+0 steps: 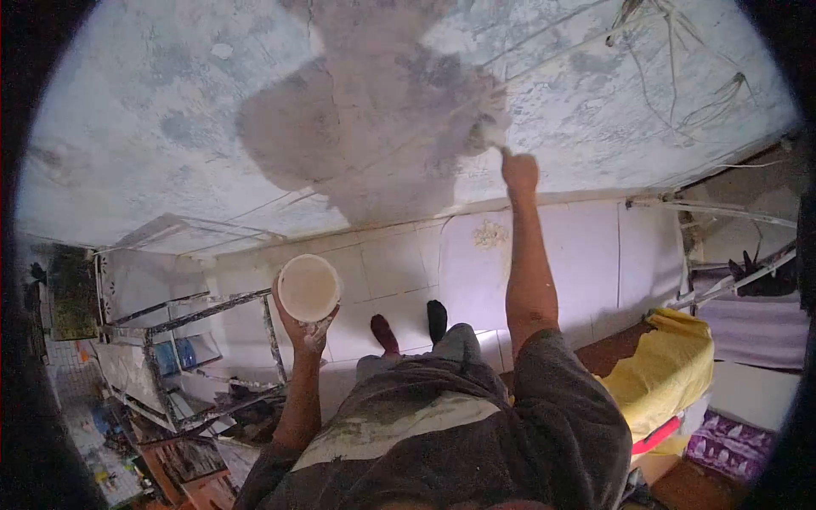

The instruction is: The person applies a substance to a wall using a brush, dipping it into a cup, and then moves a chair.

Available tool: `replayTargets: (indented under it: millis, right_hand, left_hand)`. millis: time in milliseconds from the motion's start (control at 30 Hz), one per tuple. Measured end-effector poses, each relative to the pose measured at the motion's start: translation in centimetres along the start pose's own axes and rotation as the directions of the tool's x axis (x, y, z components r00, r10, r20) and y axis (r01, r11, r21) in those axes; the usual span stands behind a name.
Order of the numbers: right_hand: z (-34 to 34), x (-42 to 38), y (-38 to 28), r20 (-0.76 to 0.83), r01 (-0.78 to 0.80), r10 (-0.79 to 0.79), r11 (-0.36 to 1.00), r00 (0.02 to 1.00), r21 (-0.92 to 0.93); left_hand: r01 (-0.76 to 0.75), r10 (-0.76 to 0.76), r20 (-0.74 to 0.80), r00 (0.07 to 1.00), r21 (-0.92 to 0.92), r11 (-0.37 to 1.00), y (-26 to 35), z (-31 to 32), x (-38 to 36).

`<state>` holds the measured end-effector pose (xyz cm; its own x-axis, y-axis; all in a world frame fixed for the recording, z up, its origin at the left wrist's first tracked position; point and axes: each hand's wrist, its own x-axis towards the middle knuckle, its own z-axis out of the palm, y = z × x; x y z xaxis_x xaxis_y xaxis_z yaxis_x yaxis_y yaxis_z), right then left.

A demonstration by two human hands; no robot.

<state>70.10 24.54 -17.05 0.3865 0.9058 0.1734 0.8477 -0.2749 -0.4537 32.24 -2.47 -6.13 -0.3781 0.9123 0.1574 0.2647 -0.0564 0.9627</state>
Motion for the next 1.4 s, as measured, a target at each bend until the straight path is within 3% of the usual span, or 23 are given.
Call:
replayTargets:
  millis: [67,133,200,233,300,367,433,500,567,633,700,767,800,867,900,967,1067,1133,1167,1200,1233,1333,1400]
  right_hand:
    - [-9.0,-0.6,-3.0,-0.008,-0.052,0.058,0.94,0.998,0.338]
    - [-14.1,-1.3,-5.3,-0.044,-0.061,0.086,0.912,0.995,0.405]
    - [-16.0,-1.7,-6.1,-0.084,-0.088,0.24,0.624,0.967,0.777]
    - [-15.8,-1.6,-6.0,-0.084,-0.09,0.244,0.624,0.966,0.776]
    - [-14.4,-0.7,-5.7,-0.309,0.156,0.096,0.701,0.946,0.696]
    - [-7.9,0.8,-3.3,-0.405,0.253,-0.09,0.894,0.91,0.37]
    - [-1.5,-0.9,-1.6,-0.281,0.098,0.02,0.911,0.96,0.401]
    - [1.1,-4.0,-0.6,-0.111,-0.032,0.087,0.906,0.99,0.422]
    - [8.5,-5.6,4.5,0.008,0.0,-0.001,0.986,1.0,0.167]
    - [8.8,-8.9,6.4,0.29,0.121,-0.09,0.989,0.953,-0.09]
    - [9.5,-12.9,9.2,0.368,0.339,-0.294,0.939,0.882,-0.061]
    - [11.2,-16.0,11.2,0.386,0.274,-0.224,0.959,0.895,-0.077]
    - [10.4,-17.7,9.9,0.376,0.278,-0.227,0.957,0.898,-0.086]
    - [7.2,-19.7,8.7,0.531,-0.155,0.16,0.986,0.832,-0.053]
    - [4.8,-20.5,7.8,0.527,-0.156,0.163,0.986,0.834,-0.059]
    - [-1.4,-21.4,4.8,0.557,-0.034,-0.072,0.983,0.827,0.178]
    - [-9.9,-20.6,-0.7,0.554,0.028,-0.099,0.991,0.826,0.135]
    - [-15.5,-20.1,-4.4,0.465,0.186,-0.233,0.972,0.854,0.146]
    - [-17.8,-19.9,-6.0,0.419,0.216,-0.267,0.962,0.868,0.167]
    - [-19.9,-19.9,-7.4,0.373,0.244,-0.299,0.951,0.878,0.189]
    - [-21.9,-20.0,-8.8,0.365,0.237,-0.292,0.953,0.884,0.186]
    - [-26.4,-20.5,-12.2,0.297,0.341,-0.394,0.915,0.87,0.217]
    - [-28.9,-21.4,-15.6,0.374,0.35,-0.406,0.913,0.834,0.211]
  left_hand:
    - [-0.001,0.001,0.02,1.0,0.003,1.0,0.1,0.2,0.3]
    - [0.024,-0.025,-0.027,0.999,-0.041,0.999,0.3,0.4,0.2]
    - [0.042,-0.042,-0.001,0.999,0.013,0.999,0.8,0.3,-0.1]
    - [0.047,-0.049,0.028,0.998,0.067,0.997,1.0,0.3,0.2]
    - [-0.009,0.006,0.038,0.999,0.077,0.997,0.1,0.4,0.7]
    - [-0.065,0.06,0.049,0.997,0.089,0.994,0.2,0.4,0.9]
    - [0.089,-0.088,0.014,0.996,-0.088,0.992,0.8,1.0,1.0]
    - [-0.002,0.003,0.043,0.999,-0.022,1.0,0.3,0.7,1.3]
    - [-0.093,0.09,0.076,0.993,0.039,0.995,0.7,0.4,1.6]
    - [0.296,-0.281,0.094,0.955,-0.365,0.883,2.3,0.6,1.8]
    - [0.178,-0.158,0.088,0.983,-0.321,0.93,1.5,0.4,1.6]
    - [0.048,-0.024,0.088,0.996,-0.278,0.959,1.2,0.3,2.0]
    - [0.066,-0.049,0.067,0.997,-0.275,0.959,1.0,-1.1,2.0]
    - [0.091,-0.079,0.054,0.995,-0.272,0.958,1.0,-1.4,2.0]
    - [0.156,-0.142,0.065,0.988,-0.36,0.92,1.0,-1.6,2.2]
    - [0.214,-0.198,0.082,0.977,-0.449,0.868,0.8,-1.9,2.5]
    - [0.183,-0.13,0.15,0.98,-0.425,0.887,-0.2,-2.4,2.4]
    - [0.34,-0.256,0.223,0.941,-0.607,0.718,-0.5,-2.3,2.6]
    - [0.342,-0.258,0.223,0.94,-0.61,0.715,-0.4,-2.3,2.6]
    - [0.115,-0.046,0.195,0.98,-0.361,0.926,-0.3,-2.2,2.6]
    - [-0.154,0.166,0.232,0.959,-0.069,0.986,-0.1,-2.2,2.5]
    - [-0.227,0.231,0.225,0.947,-0.044,0.973,-1.4,-1.9,2.5]
    - [-0.301,0.278,0.229,0.933,0.074,0.951,-1.6,-2.4,2.4]
